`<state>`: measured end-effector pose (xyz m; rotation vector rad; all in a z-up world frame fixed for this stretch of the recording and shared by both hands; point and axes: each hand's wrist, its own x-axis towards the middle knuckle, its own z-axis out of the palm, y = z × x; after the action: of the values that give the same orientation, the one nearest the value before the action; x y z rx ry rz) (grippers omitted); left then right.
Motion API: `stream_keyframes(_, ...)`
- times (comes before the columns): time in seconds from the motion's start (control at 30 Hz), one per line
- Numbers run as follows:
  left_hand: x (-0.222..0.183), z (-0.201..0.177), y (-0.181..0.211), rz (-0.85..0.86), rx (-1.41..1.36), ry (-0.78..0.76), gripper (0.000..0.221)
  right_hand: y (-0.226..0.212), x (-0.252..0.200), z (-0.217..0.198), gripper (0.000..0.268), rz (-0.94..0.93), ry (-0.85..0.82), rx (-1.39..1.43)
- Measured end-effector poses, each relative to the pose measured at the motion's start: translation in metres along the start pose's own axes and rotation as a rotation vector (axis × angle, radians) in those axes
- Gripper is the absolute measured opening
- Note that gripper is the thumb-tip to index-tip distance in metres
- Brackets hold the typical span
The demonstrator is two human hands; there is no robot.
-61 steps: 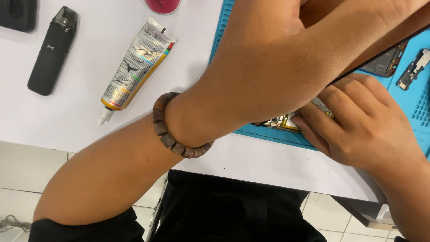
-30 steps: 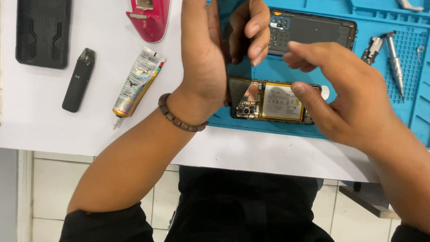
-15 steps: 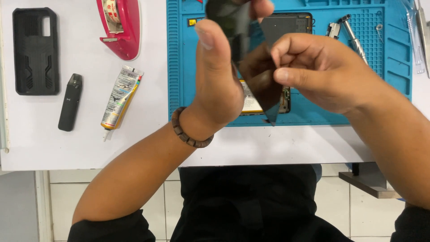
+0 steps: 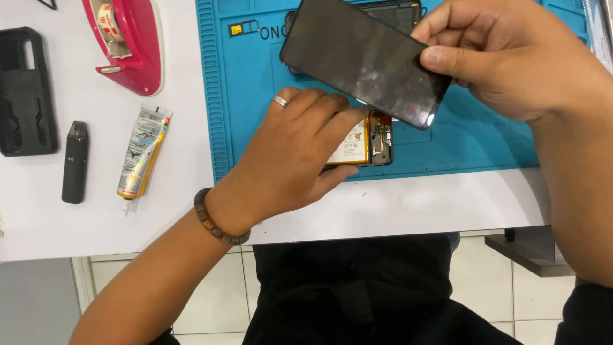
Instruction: Installing a battery and a screen assembly into a mobile phone frame during a repair process.
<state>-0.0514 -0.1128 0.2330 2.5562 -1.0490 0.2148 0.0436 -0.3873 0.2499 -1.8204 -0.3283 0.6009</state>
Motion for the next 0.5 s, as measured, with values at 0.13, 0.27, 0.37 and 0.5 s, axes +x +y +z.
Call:
stream_keyframes(0.13,0.0,0.0,-0.004,0.101,-0.092,0.043,0.057,-0.013,-0.003,0.008,0.014,0.015,0.013,-0.151)
stream_keyframes(0.27,0.0,-0.002,-0.003,0.123,-0.139,0.04,0.054,-0.018,-0.003,0.018,0.023,0.102,0.039,-0.186)
stream_keyframes(0.37,-0.005,-0.001,-0.001,0.109,-0.147,0.032,0.055,-0.003,0.001,0.021,0.018,0.054,-0.007,-0.199)
stream_keyframes(0.5,-0.009,-0.002,0.009,0.172,0.061,0.109,0.044,0.027,0.003,0.016,0.019,-0.038,-0.005,-0.237)
